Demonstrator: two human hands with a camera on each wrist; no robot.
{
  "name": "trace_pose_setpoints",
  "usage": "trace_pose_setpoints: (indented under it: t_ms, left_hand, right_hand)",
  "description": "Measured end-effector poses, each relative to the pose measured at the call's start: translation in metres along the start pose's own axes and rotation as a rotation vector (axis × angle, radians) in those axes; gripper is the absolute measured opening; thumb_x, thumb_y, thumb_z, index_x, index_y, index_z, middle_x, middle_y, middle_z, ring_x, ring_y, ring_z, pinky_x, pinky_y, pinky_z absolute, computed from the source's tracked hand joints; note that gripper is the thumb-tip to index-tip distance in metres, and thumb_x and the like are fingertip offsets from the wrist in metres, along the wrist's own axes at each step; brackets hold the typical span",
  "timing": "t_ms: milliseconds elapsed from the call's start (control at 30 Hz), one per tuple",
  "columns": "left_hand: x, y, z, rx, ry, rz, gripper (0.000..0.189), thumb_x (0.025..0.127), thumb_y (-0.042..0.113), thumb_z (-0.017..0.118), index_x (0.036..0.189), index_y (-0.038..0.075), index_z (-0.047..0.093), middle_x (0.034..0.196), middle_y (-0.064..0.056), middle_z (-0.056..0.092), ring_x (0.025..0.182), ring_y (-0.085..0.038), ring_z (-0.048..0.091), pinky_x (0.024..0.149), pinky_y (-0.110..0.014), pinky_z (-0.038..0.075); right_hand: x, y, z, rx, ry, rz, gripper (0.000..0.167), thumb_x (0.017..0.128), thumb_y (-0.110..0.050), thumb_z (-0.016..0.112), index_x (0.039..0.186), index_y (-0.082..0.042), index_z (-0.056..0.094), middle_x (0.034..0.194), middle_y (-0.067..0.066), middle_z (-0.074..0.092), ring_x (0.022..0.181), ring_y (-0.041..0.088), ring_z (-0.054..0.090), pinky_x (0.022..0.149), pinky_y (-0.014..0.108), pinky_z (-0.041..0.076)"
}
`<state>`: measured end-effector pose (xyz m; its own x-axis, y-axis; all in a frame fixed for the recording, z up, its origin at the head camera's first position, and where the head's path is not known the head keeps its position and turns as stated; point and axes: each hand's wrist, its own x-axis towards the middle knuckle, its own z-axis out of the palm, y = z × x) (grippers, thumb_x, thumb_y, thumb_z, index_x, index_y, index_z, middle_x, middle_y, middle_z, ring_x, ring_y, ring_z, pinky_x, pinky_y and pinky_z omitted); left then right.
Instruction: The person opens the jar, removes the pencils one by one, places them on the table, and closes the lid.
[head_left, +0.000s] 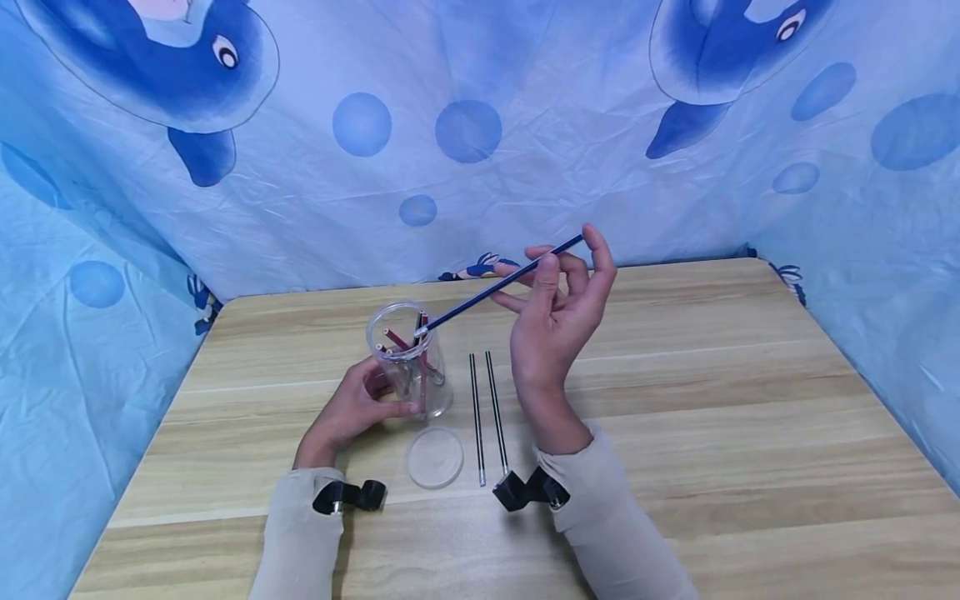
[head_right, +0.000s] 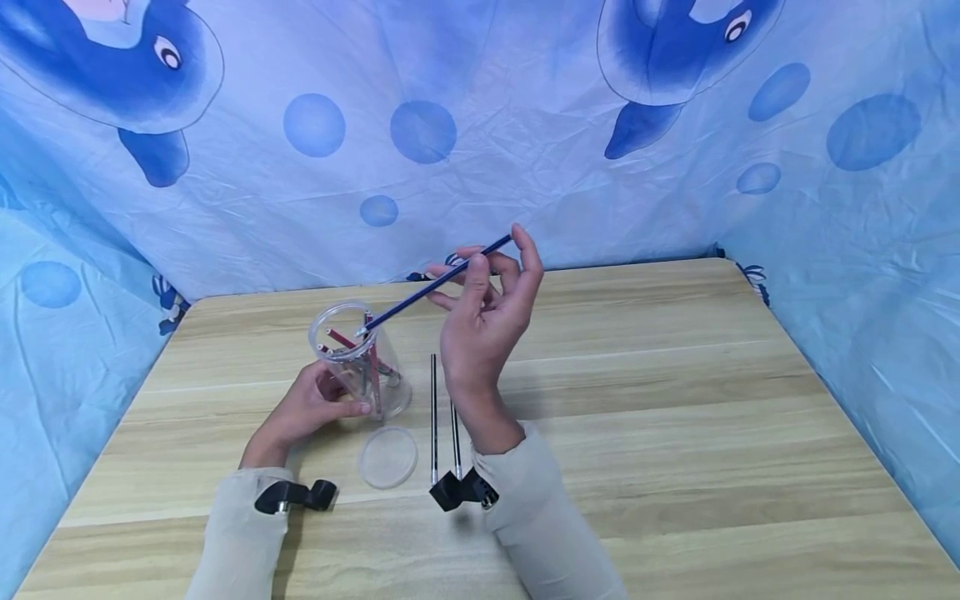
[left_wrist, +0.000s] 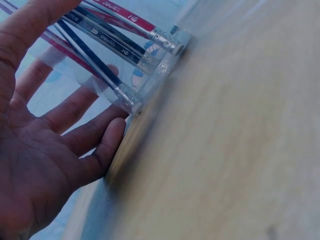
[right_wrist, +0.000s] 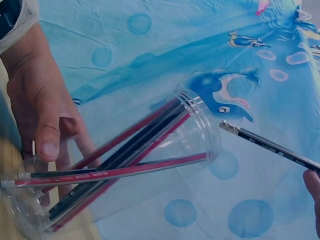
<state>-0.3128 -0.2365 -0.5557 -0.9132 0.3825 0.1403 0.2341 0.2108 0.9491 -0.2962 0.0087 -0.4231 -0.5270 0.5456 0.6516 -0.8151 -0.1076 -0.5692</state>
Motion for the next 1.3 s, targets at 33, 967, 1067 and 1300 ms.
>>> trace_pose_setpoints:
  t_ms: [33,967,1067,1300]
  left_hand:
    - [0.000,0.000,0.000,0.000,0.001,-0.001,0.072,0.073,0.004,0.087,0.138,0.010,0.055,0.132,-0.009,0.062,0.119,-0.024,0.061,0.104,-0.030,0.045]
    - [-0.003,-0.001,-0.001,-0.011,0.006,-0.036,0.075,0.074,0.007,0.088,0.140,0.010,0.053,0.132,-0.011,0.062,0.119,-0.024,0.060,0.103,-0.028,0.044]
    - [-0.005,-0.002,-0.003,-0.007,0.013,-0.041,0.074,0.074,0.007,0.088,0.140,0.010,0.053,0.130,-0.011,0.063,0.118,-0.022,0.061,0.102,-0.027,0.045]
    - [-0.005,0.001,-0.004,-0.020,0.000,-0.035,0.074,0.073,0.005,0.087,0.139,0.008,0.053,0.129,-0.011,0.063,0.118,-0.022,0.060,0.102,-0.025,0.044]
  right_hand:
    - [0.001,-0.001,-0.001,-0.003,0.003,-0.003,0.037,0.106,-0.011,0.047,0.141,-0.005,0.037,0.100,0.016,0.062,0.074,0.042,0.069,0.054,0.046,0.059]
    - [-0.002,0.024,-0.060,-0.365,-0.498,0.362,0.045,0.105,-0.013,0.052,0.149,-0.021,0.044,0.106,0.017,0.059,0.067,0.034,0.070,0.050,0.034,0.058]
    - [0.001,0.034,-0.064,-0.386,-0.631,0.461,0.043,0.104,-0.009,0.052,0.145,-0.019,0.048,0.104,0.017,0.061,0.070,0.033,0.071,0.052,0.040,0.059]
    - [0.002,0.056,-0.076,-0.465,-0.785,0.702,0.040,0.102,-0.002,0.053,0.141,-0.012,0.052,0.099,0.020,0.065,0.080,0.041,0.070,0.062,0.059,0.057]
